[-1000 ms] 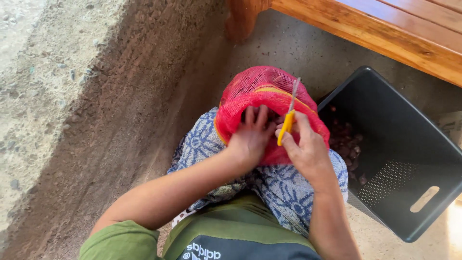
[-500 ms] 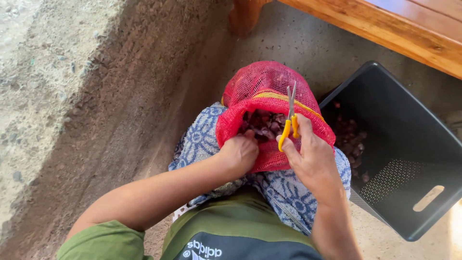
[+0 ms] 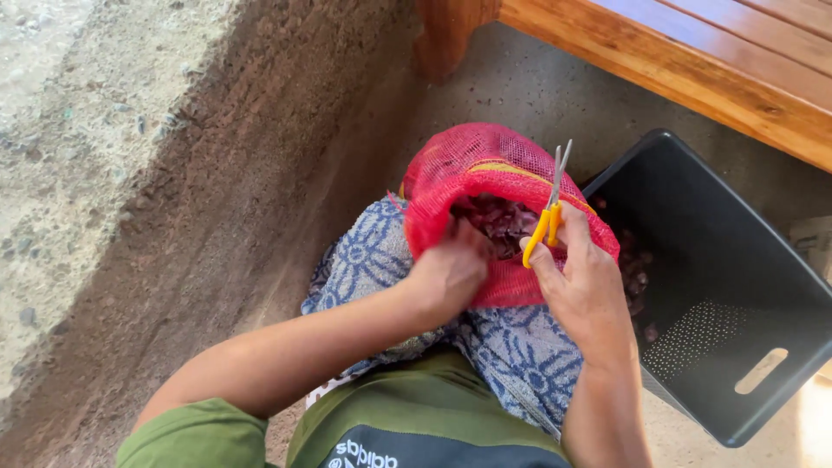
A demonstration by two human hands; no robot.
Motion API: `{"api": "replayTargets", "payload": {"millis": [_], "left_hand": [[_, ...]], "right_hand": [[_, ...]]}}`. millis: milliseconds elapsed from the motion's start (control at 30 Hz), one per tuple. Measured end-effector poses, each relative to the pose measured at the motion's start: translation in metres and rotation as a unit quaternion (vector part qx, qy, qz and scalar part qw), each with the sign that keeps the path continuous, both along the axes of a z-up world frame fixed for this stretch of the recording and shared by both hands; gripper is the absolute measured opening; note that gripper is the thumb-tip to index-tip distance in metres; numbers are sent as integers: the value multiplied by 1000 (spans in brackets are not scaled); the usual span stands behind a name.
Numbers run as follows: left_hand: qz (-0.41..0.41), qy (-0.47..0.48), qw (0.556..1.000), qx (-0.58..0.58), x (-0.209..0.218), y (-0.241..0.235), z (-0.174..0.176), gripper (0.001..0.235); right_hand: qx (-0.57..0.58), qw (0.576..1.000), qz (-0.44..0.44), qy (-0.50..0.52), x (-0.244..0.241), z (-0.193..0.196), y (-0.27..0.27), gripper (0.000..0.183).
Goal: Using scissors to trim the roots and stems off small red onions from a mesh bag and placing them into a black bin.
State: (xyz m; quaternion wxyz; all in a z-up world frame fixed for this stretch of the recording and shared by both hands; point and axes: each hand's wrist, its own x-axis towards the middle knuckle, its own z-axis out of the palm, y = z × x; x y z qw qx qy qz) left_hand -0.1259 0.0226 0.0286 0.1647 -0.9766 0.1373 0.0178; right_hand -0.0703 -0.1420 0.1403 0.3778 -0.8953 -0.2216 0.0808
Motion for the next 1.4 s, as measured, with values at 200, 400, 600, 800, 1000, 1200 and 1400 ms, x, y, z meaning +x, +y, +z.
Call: {"api": "replayTargets", "payload": {"millis": [200, 400, 600, 800, 1000, 1200, 1400], "left_hand": [[-32, 204, 942, -264, -8, -23, -63, 29], [-11, 210, 952, -222, 1, -26, -53, 38], [-24, 2, 995, -92, 20, -19, -24, 48], [151, 185, 903, -356, 30, -4, 12, 34], [179, 103, 926, -316, 49, 10, 0, 20], [122, 28, 934, -334, 51, 2, 43, 18], [71, -13, 912, -404, 96, -34, -8, 17]], "right_hand": [[-11, 999, -5, 34, -6, 7, 7, 50], [-1, 1000, 5, 6, -1, 3, 0, 47], [21, 1000, 8, -14, 5, 7, 1, 46], [66, 998, -3, 12, 19, 13, 9, 42], [210, 974, 13, 82, 32, 9, 14, 39], [154, 980, 8, 124, 7, 10, 5, 39], [119, 986, -78, 89, -15, -4, -22, 39]]}}
